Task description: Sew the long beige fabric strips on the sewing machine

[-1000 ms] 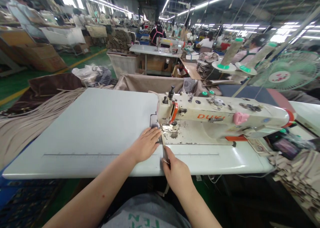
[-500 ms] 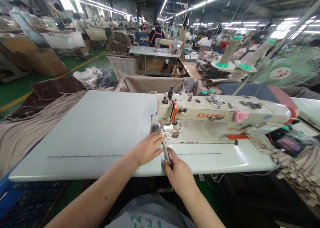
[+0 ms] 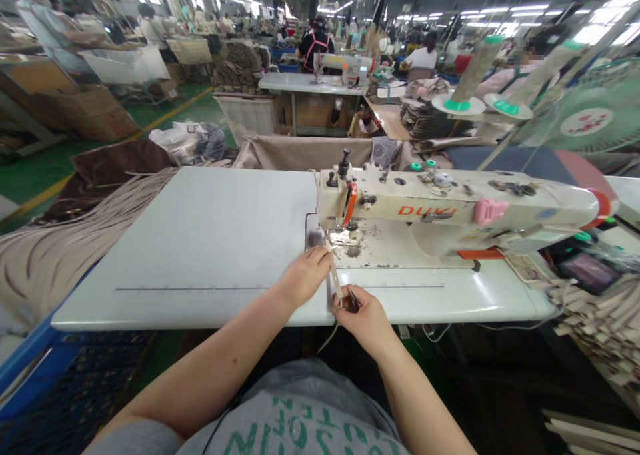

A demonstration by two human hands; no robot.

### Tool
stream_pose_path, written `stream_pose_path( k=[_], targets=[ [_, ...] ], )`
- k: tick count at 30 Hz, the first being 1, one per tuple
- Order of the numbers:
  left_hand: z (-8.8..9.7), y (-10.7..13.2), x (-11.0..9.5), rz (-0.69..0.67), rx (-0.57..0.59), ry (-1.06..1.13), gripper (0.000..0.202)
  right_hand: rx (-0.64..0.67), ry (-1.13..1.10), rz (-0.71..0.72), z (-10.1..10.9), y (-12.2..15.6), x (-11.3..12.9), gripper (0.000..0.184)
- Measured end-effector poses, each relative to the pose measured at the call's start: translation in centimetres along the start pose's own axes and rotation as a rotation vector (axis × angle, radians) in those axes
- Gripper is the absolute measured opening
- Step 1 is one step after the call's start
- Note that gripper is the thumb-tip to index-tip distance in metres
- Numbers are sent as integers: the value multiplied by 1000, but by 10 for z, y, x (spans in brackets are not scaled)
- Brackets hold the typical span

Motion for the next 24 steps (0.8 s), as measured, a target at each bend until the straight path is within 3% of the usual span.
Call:
stream_pose_path(
  k=[2,7,11,13,17,19,21,24],
  targets=[
    [-2,1,0,-8,15,4,29,-8,-33,-4,1,-4,-3,9],
    [-4,0,-1,10,36,37,27,73,-138,-57,-6,-4,-16,36],
    [-4,-1,0,41,13,25,26,100,-155,-121,-10,6,-21,38],
    [-5,-2,-1,31,31,17,25,56,-18,-138,-8,15,-18,29],
    [-4,-2,-1,29,55,23,23,-154,609,-67,-1,34,2,23],
    [-2,-3,-1,46,26,35,24,-199,855,-47,1,39,7,18],
    [1,-3,-1,68,-9,59,26,-190,948,-35,1,40,7,19],
    [3,-3,-1,82,-40,86,31,-131,768,3,2,36,2,29]
  ],
)
Point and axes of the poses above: each hand's wrist, its own y-axis away from the middle knuckle, its own z-axis out of the back of the hand, x = y × z, the point moved 3 cm from there along -y, towards the middle knuckle, and after that the axes turned 11 degrees about x, right-handed, at the moved point
